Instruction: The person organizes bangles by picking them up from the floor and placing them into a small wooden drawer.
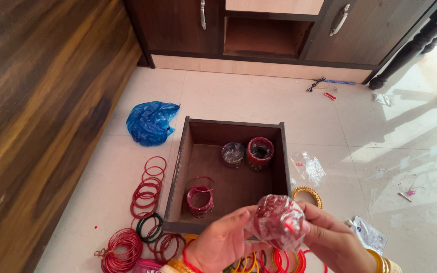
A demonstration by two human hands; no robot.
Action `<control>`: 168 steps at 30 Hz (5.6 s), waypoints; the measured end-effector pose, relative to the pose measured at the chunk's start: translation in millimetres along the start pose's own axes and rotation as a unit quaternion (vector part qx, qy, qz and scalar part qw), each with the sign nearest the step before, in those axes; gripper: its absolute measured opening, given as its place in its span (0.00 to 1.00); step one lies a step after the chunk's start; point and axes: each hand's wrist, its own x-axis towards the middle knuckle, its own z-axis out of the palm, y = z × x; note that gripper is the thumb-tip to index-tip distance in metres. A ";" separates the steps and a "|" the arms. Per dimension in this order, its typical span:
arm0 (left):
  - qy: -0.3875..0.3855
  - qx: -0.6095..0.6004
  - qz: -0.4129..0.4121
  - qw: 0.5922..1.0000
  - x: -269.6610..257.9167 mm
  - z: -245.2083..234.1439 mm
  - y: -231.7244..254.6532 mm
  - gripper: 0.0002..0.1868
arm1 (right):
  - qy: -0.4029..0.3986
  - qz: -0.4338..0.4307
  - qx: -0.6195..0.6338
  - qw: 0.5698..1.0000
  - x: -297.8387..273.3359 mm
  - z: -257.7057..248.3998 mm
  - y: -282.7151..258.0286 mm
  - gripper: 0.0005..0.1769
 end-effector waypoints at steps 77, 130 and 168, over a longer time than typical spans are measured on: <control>0.237 0.809 -0.370 0.391 46.4 -98.6 67.0 0.27 | 0.388 -0.121 -0.104 0.908 70.2 -230.2 -14.9 0.12; 0.165 0.923 -0.026 0.346 -18.4 46.5 114.1 0.10 | 0.246 -0.161 -0.025 0.955 27.4 -49.0 -23.8 0.12; 0.183 0.127 -0.014 0.975 -158.3 4.4 67.8 0.12 | 0.161 -0.118 -0.135 0.970 36.8 27.3 -2.7 0.21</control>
